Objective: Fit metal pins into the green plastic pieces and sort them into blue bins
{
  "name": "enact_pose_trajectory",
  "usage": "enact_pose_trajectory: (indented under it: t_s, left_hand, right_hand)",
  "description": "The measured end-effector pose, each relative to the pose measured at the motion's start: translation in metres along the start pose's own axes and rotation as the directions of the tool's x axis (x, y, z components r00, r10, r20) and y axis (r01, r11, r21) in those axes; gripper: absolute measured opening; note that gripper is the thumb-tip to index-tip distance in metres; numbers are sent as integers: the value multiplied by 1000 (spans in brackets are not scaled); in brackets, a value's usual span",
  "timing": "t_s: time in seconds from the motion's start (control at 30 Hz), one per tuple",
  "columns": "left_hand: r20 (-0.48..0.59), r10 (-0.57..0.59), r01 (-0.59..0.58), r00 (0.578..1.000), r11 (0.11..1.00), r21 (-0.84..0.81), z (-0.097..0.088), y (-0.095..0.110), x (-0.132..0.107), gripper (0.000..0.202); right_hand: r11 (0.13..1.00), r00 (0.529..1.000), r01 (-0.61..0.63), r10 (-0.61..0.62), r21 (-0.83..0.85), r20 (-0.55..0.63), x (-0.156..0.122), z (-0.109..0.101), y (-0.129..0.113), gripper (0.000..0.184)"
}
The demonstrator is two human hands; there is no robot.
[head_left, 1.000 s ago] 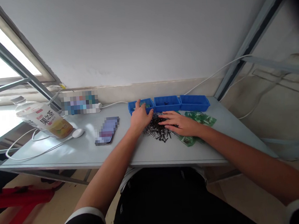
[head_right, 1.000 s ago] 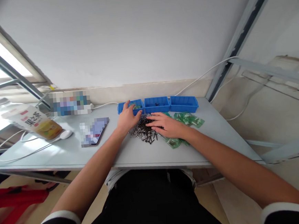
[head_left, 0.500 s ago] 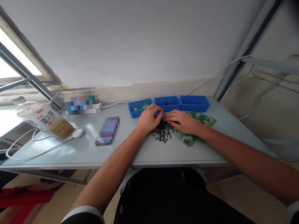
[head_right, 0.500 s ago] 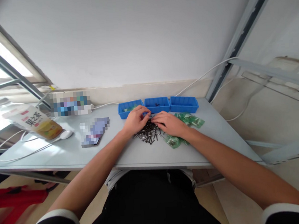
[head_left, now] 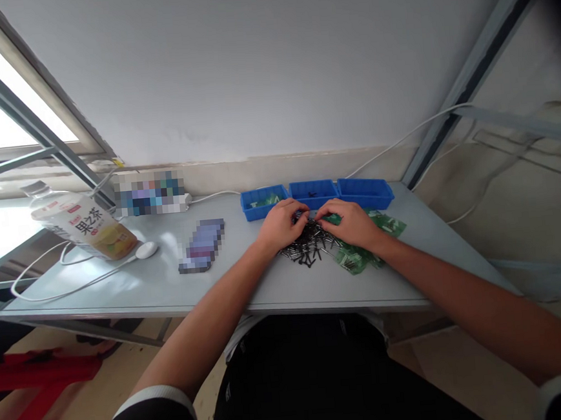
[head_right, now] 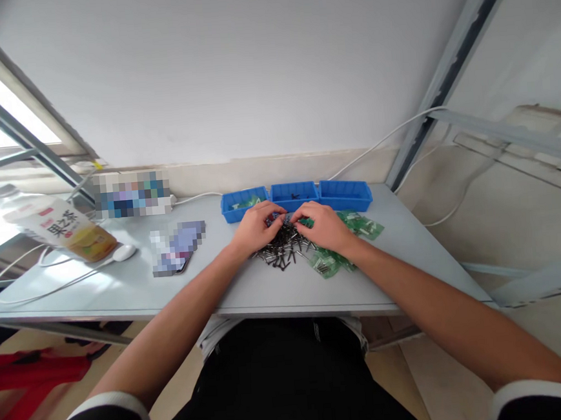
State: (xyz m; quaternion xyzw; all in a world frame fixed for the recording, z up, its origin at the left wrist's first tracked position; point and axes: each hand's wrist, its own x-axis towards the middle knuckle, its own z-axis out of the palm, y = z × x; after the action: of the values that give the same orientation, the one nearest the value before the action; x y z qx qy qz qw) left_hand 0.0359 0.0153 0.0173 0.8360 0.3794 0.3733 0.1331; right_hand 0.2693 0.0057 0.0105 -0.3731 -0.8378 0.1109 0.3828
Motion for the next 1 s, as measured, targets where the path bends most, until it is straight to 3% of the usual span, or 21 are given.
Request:
enact_pose_trajectory:
  t_s: [0.2,0.4,0.5,0.77,0.93,1.0]
  left_hand:
    - [82,119,-118,990,993,-16,3,0,0,32]
    - [119,39,-37,992,999,-22,3,2,0,27]
    - [79,-24,28,997,998,-50,2,1,1,21]
    - [-39,-81,73,996,981,-179,-1,6,4,18]
    - [-14,-94,85,995,948,-307,0,10,3,34]
    - [-7,-91,84,996,943,-321,1,10,3,30]
  right_hand:
    - [963,978,-161,185,216,-96,0,0,-2,12]
    - [774,936,-279,350,569,-17,0,2,-4,28]
    - [756,933,-286,360,589,-8,0,2,-3,28]
    - [833,938,-274,342,480,-59,-1,3,4,34]
    - [782,933,-284,360,555,-29,0,4,-2,39]
    - [741,932,-281,363,610,-12,1,4,-5,41]
